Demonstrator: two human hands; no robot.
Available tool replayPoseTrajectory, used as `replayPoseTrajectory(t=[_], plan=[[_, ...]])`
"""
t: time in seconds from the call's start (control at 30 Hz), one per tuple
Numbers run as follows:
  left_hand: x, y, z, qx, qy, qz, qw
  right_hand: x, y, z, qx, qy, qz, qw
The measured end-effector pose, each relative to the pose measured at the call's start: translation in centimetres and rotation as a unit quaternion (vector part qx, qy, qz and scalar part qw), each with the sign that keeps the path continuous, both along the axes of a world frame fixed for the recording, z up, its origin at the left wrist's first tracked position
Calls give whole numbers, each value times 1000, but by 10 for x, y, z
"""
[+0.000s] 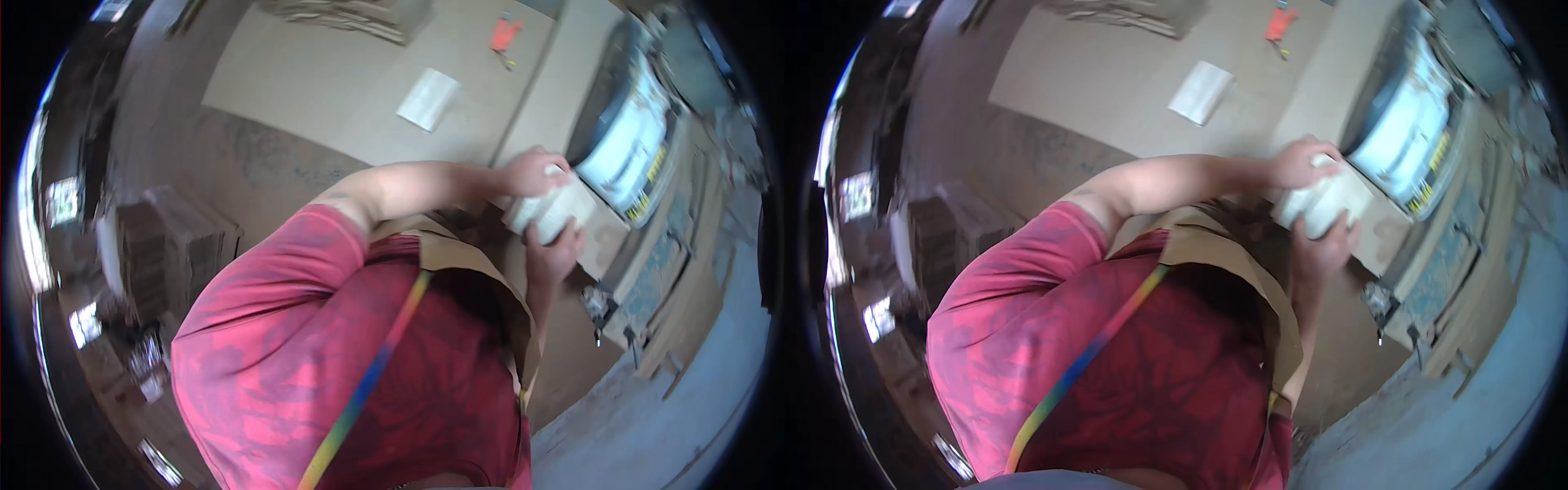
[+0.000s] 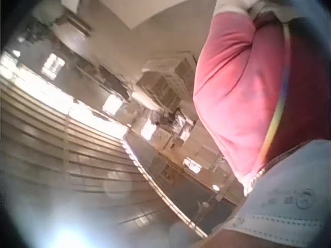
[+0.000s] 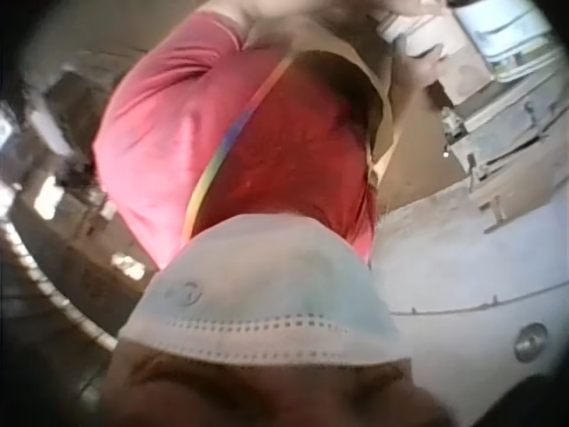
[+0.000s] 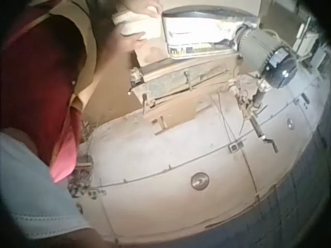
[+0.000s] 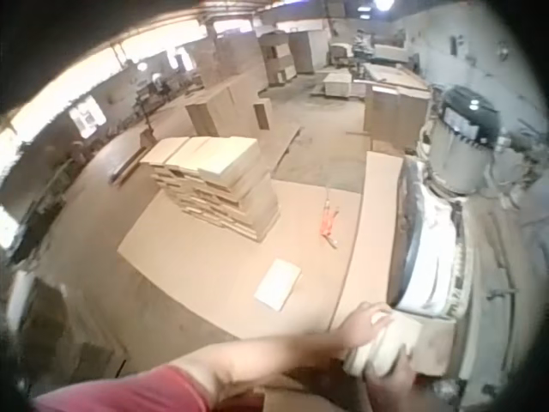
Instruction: Sanding the faces and edges of wooden blocks using a stationary belt sander machine.
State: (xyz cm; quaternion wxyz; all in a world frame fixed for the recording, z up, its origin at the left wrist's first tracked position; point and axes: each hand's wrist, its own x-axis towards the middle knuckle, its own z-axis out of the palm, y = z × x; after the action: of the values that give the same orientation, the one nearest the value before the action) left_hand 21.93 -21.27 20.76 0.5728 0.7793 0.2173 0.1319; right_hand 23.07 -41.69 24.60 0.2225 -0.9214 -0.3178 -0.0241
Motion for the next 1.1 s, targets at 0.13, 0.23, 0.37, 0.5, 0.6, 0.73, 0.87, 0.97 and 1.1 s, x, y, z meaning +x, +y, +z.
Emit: replayPoseTrajectory(t=[0.13,0.23,0.37,0.5,0.6,0.73,0.87,0.97,1.1], plan=[[-29,37,15,-121,14,-12,992,-27,16,11,98,26,43,994],[-34,47,17,-138,5,-47,989,-33,10,15,144,30,13,989],[-42,59,17,-131,13,-87,987,-32,-2,12,184,29,-25,982],[-49,74,17,-78,38,-155,984,-11,-22,-2,136,-8,-103,985],[-53,76,17,-104,69,-127,984,15,-37,-46,42,-92,-105,989],[-51,75,7,-124,62,-109,984,61,-25,-84,18,-165,-88,982],[-57,72,3,-138,57,-102,983,73,-5,-92,41,-170,-86,981],[-53,71,12,-142,61,-89,984,71,25,-59,97,-77,-107,987],[-58,70,37,-154,82,-85,981,-32,58,-6,77,26,-9,997]])
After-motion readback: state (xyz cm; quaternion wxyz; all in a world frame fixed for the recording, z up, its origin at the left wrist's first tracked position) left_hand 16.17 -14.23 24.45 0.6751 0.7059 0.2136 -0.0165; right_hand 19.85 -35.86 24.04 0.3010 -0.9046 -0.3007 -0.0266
